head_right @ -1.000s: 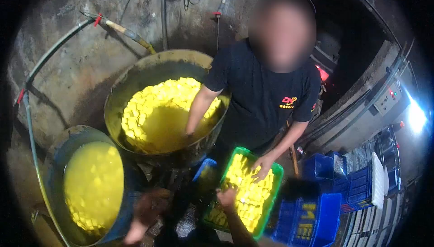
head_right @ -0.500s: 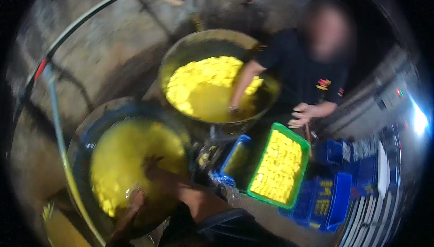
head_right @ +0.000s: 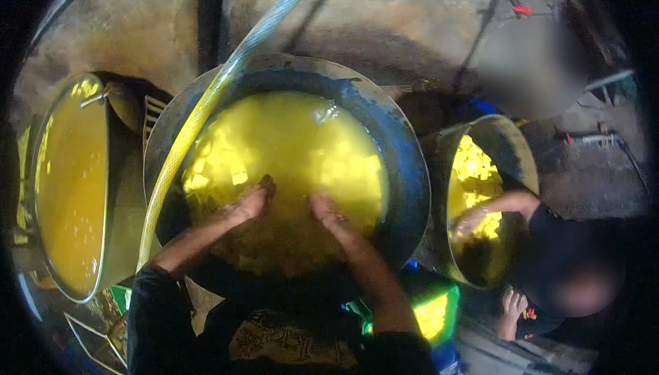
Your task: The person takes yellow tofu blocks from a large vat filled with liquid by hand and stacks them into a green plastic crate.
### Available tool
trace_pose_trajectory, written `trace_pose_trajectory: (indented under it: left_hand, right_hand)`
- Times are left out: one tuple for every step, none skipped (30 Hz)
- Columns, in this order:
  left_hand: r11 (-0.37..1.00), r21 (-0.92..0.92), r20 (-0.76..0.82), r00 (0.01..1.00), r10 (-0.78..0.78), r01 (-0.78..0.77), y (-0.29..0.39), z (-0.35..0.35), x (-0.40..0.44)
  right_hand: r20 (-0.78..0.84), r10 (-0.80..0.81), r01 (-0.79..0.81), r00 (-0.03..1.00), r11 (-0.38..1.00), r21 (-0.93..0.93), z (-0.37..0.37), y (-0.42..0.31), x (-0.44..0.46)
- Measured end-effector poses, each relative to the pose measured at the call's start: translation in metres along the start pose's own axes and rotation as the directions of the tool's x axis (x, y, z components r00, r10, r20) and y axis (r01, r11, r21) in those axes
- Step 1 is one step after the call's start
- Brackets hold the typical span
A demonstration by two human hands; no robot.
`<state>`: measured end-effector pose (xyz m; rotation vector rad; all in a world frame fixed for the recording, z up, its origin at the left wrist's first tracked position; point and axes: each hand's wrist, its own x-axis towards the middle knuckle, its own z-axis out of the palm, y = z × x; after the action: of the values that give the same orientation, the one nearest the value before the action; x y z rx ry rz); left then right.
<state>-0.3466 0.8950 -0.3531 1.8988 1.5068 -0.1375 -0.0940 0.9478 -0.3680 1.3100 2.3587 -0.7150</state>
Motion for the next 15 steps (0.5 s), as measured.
trace_pose_trajectory:
  left_hand:
    - [0.999,-0.046,0.024,1.0,-0.019,0.02,0.0,-0.006,-0.004]
    - [0.994,-0.102,0.056,0.998,-0.029,0.035,0.0,-0.013,-0.008]
    - [0.983,-0.179,0.086,0.996,-0.024,0.039,0.0,-0.022,-0.013]
    - [0.955,-0.297,0.089,0.995,0.035,-0.007,-0.001,-0.028,-0.019]
    - [0.904,-0.421,0.067,0.991,0.114,-0.076,-0.003,-0.03,-0.027]
    - [0.774,-0.563,-0.097,0.953,0.288,-0.291,-0.009,-0.029,-0.032]
    - [0.779,-0.568,-0.085,0.96,0.267,-0.267,-0.005,-0.036,-0.039]
    - [0.645,-0.759,0.225,0.965,0.134,0.088,0.008,-0.052,-0.049]
    - [0.428,-0.783,0.531,0.844,0.08,0.452,0.014,-0.058,-0.055]
    - [0.418,-0.779,0.542,0.838,0.07,0.469,0.012,-0.049,-0.061]
    - [0.301,-0.864,0.453,0.884,0.118,0.403,0.01,-0.037,-0.07]
    - [0.18,-0.929,0.352,0.923,0.153,0.324,0.007,-0.031,-0.075]
    - [0.18,-0.926,0.358,0.922,0.145,0.332,0.011,-0.042,-0.074]
    - [0.315,-0.898,0.366,0.919,0.147,0.307,0.015,-0.053,-0.074]
    - [0.445,-0.852,0.373,0.916,0.149,0.275,0.022,-0.065,-0.076]
  right_hand:
    - [0.06,-0.005,0.002,0.998,0.999,0.044,-0.025,-0.006,-0.004]
    - [0.12,-0.01,-0.001,0.993,0.996,0.092,-0.049,-0.009,-0.004]
    - [0.176,-0.014,-0.011,0.984,0.99,0.14,-0.065,-0.003,0.003]
    - [-0.001,-0.243,0.23,0.97,0.918,0.322,-0.07,0.021,0.015]
    - [-0.208,-0.418,0.466,0.884,0.761,0.452,-0.067,0.039,0.029]
    - [-0.134,-0.354,0.369,0.925,0.763,0.531,-0.091,0.025,0.028]
    - [-0.054,-0.294,0.267,0.954,0.757,0.596,-0.13,0.004,0.022]
    - [0.034,-0.196,0.143,0.98,0.811,0.568,-0.147,-0.006,0.028]
    - [0.046,-0.208,0.144,0.977,0.803,0.579,-0.152,-0.012,0.04]
    - [0.072,-0.268,0.172,0.961,0.777,0.606,-0.154,-0.018,0.053]
    - [0.091,-0.326,0.198,0.941,0.749,0.632,-0.156,-0.025,0.064]
    - [0.095,-0.334,0.2,0.938,0.742,0.64,-0.156,-0.036,0.077]
    - [0.061,-0.324,0.246,0.944,0.815,0.524,-0.155,-0.05,0.089]
    - [0.029,-0.32,0.282,0.947,0.872,0.399,-0.153,-0.065,0.098]
    - [0.032,-0.327,0.286,0.944,0.867,0.407,-0.147,-0.076,0.107]
